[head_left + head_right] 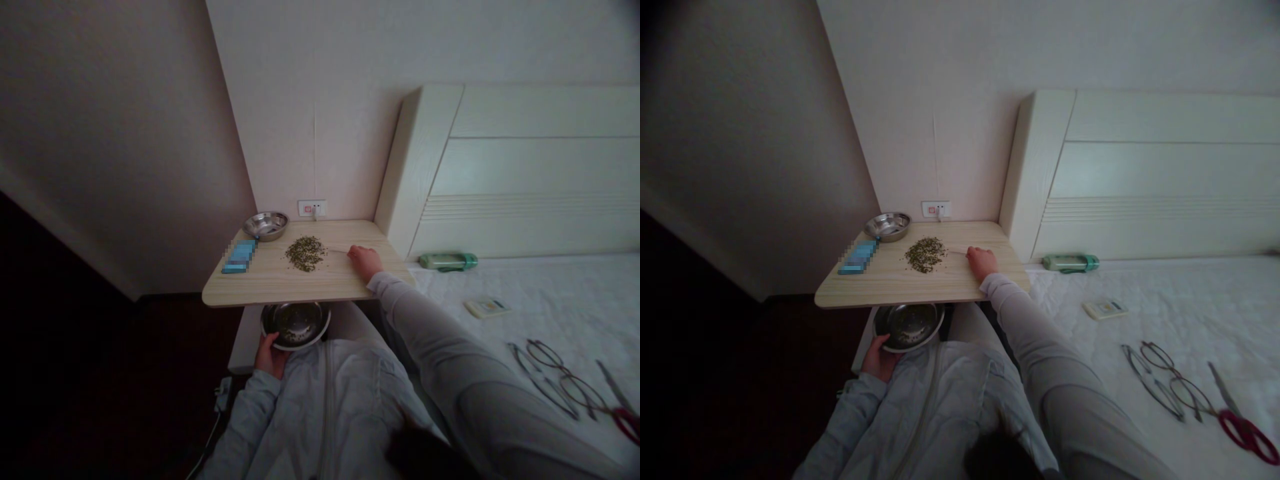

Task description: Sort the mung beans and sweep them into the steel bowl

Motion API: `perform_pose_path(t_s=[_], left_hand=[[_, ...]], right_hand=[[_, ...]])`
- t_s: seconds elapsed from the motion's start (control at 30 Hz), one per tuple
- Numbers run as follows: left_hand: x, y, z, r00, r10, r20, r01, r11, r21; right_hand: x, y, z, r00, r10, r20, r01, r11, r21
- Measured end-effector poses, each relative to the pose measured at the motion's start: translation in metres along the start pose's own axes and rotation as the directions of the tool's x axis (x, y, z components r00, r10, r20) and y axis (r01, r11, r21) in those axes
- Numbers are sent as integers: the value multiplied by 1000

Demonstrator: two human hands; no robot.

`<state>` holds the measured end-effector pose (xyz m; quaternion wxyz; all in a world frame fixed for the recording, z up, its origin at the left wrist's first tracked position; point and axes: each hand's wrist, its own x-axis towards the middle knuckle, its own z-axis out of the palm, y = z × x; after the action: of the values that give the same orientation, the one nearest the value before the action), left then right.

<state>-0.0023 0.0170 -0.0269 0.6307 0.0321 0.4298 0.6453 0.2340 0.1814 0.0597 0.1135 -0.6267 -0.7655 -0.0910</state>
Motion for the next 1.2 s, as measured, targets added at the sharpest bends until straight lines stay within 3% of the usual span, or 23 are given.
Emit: perform_pose_path(t_s=[0.37, 0.8, 1.2], left_hand=[[-8, 2, 8, 998, 15, -69, -16, 1000, -16], [-5, 1, 6, 998, 27, -53, -28, 999, -17], [-4, 0, 5, 1000, 26, -13, -26, 1000, 15]], right_hand=[[-1, -11, -8, 997, -72, 11, 73, 997, -28], [-18, -32, -16, 974, -210, 87, 216, 974, -69], [-42, -42, -23, 929, -367, 57, 368, 930, -10]])
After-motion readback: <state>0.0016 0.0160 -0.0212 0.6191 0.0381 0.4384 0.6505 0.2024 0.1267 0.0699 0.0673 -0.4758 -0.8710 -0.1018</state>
